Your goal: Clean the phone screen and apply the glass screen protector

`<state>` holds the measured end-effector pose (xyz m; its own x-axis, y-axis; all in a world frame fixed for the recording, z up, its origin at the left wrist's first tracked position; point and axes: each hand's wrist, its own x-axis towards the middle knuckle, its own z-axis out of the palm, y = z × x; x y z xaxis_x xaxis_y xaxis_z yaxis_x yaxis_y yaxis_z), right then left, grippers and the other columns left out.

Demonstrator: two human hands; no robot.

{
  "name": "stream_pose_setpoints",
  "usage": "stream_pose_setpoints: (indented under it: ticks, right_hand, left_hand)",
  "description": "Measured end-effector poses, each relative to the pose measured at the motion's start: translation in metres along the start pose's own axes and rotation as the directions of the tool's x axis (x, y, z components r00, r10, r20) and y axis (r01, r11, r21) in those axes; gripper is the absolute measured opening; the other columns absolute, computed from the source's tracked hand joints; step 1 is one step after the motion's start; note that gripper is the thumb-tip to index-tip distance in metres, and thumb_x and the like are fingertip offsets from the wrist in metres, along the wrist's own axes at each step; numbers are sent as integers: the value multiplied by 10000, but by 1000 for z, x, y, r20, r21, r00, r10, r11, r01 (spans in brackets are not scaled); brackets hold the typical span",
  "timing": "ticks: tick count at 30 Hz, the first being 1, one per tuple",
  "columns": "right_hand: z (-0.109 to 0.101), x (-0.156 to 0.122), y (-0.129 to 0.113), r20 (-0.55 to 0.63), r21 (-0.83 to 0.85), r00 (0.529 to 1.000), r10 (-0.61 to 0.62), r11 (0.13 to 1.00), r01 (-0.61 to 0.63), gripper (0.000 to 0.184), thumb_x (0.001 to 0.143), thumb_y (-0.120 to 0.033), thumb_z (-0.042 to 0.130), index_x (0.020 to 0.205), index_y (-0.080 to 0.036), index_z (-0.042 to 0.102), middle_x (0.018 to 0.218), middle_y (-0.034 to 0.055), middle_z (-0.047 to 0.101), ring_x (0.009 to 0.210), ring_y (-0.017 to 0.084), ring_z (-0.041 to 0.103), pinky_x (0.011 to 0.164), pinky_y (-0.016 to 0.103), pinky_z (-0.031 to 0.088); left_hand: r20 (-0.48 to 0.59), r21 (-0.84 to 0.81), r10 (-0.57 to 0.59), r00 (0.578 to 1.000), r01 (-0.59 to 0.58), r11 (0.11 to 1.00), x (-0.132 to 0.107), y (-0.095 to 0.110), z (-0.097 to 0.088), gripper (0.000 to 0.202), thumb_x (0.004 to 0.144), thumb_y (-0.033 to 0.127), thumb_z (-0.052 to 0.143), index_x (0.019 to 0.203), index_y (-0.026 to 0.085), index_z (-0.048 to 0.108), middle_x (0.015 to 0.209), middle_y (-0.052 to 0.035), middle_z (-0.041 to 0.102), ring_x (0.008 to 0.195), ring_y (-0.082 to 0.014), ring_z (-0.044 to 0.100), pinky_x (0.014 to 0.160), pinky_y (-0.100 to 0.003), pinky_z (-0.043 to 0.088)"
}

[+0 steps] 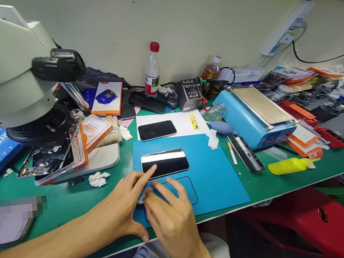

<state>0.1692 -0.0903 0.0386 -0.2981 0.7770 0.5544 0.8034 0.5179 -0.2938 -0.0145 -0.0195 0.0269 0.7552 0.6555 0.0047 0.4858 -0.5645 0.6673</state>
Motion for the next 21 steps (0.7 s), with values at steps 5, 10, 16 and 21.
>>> stream_pose_setpoints:
  ticks: [5,10,16,21]
  right_hand:
    - [1,3,-2,-7,-9,1000,6,1000,-6,231,1000,-52,611,1113,-218,726,1104,1,836,1175,200,757,1171,427,434]
    - [4,1,-6,-29,18,999,33,999,-32,236,1008,-51,589,1109,-215,725,1075,-2,838,1178,177,753,1181,425,438]
    - [-26,-24,22,-29,-105,997,67,992,-70,223,1002,-63,653,1160,-202,727,1135,5,828,1197,212,750,1193,439,386]
    - [-20,-28,20,-120,-169,983,141,972,-160,203,1001,-77,666,1150,-198,734,1111,16,832,1167,234,765,1173,469,404]
  left_hand:
    - [-4,40,-24,1000,24,999,-2,2,0,1837,373,356,1114,1602,512,-241,1332,-69,486,1157,-352,598,977,-541,556]
    - [4,63,-51,999,51,997,-3,3,2,1825,385,352,1114,1606,517,-232,1323,-64,519,1131,-346,614,973,-528,553]
    - [49,102,-71,996,65,993,-2,4,-1,1783,458,422,1094,1584,516,-286,1350,-70,522,1171,-359,601,992,-531,539]
    - [35,133,-35,999,30,991,-5,2,1,1691,512,534,1055,1631,469,-210,1368,-74,549,1170,-356,598,998,-537,523]
